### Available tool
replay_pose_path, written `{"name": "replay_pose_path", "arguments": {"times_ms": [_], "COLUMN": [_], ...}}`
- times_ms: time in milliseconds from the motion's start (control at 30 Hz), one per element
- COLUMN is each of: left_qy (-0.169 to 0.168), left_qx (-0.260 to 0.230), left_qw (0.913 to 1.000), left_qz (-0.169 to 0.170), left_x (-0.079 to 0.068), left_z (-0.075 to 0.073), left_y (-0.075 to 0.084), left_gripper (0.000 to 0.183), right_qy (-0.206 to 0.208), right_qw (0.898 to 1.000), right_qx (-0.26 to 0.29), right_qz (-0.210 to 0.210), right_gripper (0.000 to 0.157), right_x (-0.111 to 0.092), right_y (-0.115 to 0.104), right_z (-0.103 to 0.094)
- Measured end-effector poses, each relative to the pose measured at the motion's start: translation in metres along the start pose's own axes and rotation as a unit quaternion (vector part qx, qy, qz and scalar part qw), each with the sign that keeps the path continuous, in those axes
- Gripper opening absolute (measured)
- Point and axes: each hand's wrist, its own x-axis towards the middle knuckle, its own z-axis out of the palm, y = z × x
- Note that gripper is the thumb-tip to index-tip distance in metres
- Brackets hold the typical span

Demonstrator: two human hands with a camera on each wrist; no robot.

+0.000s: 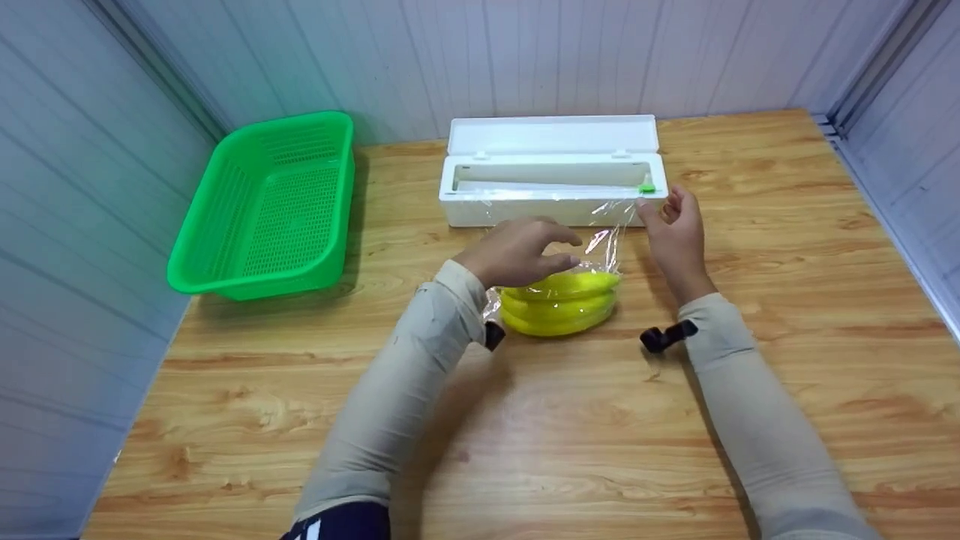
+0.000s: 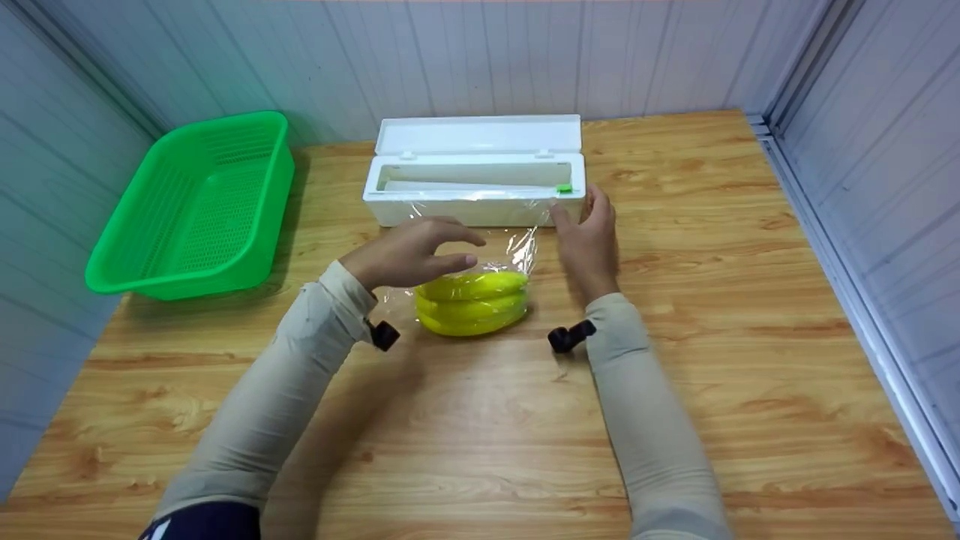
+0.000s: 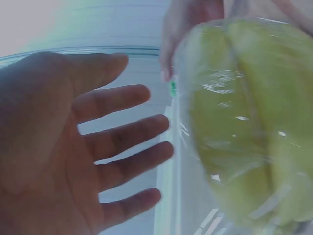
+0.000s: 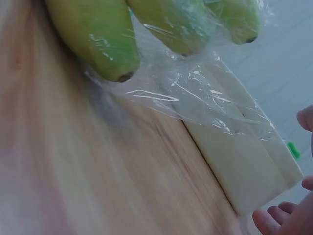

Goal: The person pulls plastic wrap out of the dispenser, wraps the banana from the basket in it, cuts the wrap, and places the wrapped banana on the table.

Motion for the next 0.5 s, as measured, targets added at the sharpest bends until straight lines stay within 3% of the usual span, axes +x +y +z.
{"name": "replay_pose_path", "arguments": {"times_ms": [200,333,500], "left_qy": [-0.056,-0.075,-0.092], "left_qx": [0.013,0.017,0.052], "left_qw": [0.9983,0.9967,0.9943], "left_qz": [0.014,0.027,0.012], "left_x": [0.019,0.035,0.056], "left_z": [-0.012,-0.019,-0.026], "left_y": [0.014,0.02,0.029], "left_gripper": [0.044,0.043,0.045], "right_qy": [0.004,-0.002,-0.006], "right_qw": [0.999,0.997,0.998], "right_qx": [0.037,0.074,0.062], "right_qz": [-0.016,0.003,0.021], "right_gripper": [0.075,0.071,0.075], "right_x": [0.009,0.009,0.01], "right_y": [0.002,0.004,0.008], "right_z": [0.006,0.009,0.011]}}
